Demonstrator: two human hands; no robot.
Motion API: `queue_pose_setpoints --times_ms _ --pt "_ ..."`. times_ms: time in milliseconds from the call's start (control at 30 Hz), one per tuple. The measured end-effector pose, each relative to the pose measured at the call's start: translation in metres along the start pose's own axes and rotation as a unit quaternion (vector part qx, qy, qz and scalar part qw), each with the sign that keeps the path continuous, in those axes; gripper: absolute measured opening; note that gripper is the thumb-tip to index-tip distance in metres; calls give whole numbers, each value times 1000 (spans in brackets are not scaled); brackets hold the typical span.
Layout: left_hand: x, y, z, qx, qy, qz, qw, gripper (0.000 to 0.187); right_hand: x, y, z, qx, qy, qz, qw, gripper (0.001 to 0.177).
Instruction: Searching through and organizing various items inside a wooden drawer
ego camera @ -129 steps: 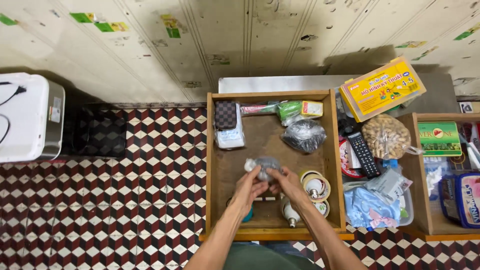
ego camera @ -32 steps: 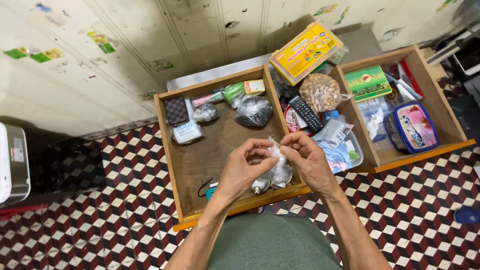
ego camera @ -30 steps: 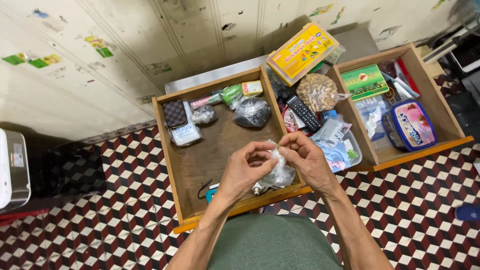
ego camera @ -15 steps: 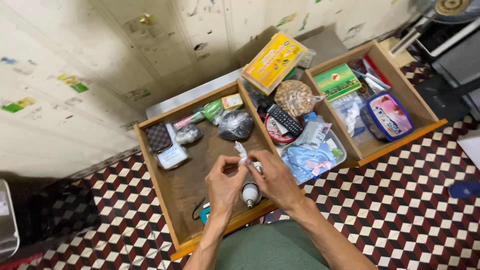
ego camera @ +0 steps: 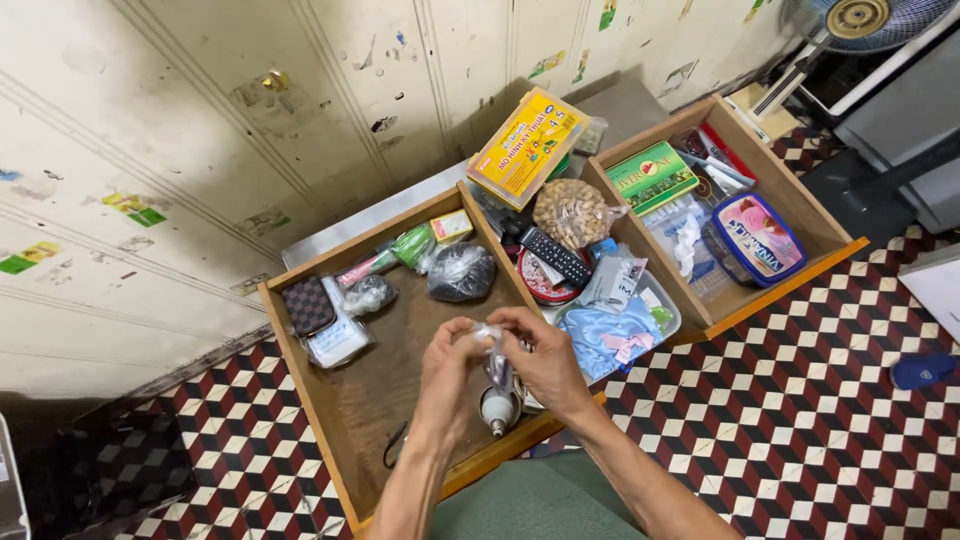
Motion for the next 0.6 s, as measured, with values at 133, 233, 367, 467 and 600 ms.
queue_pose_setpoints --times_ms 133,233,367,467,600 --pt "5 -20 -16 82 0 -93 992 36 -12 0 3 -1 134 -99 986 17" --pt "11 -43 -30 172 152 -356 906 35 -37 1 5 4 234 -142 962 9" --pt "-3 -56 -40 116 157 -235 952 32 -31 -25 -15 -27 264 -219 939 11" --pt "-27 -38 -25 78 159 -195 965 39 3 -27 -17 76 117 -105 985 16" --pt "-15 -25 -19 69 151 -161 973 36 0 -3 -9 104 -89 26 990 25"
Point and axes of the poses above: each hand's wrist, its own z-axis away from the middle knuckle, its own y-axis out of the palm, x = y × z, the point moved 1 cm from there along -z, towards the middle knuckle, and after that the axes turned 11 degrees about -x, right-handed, at the moved point
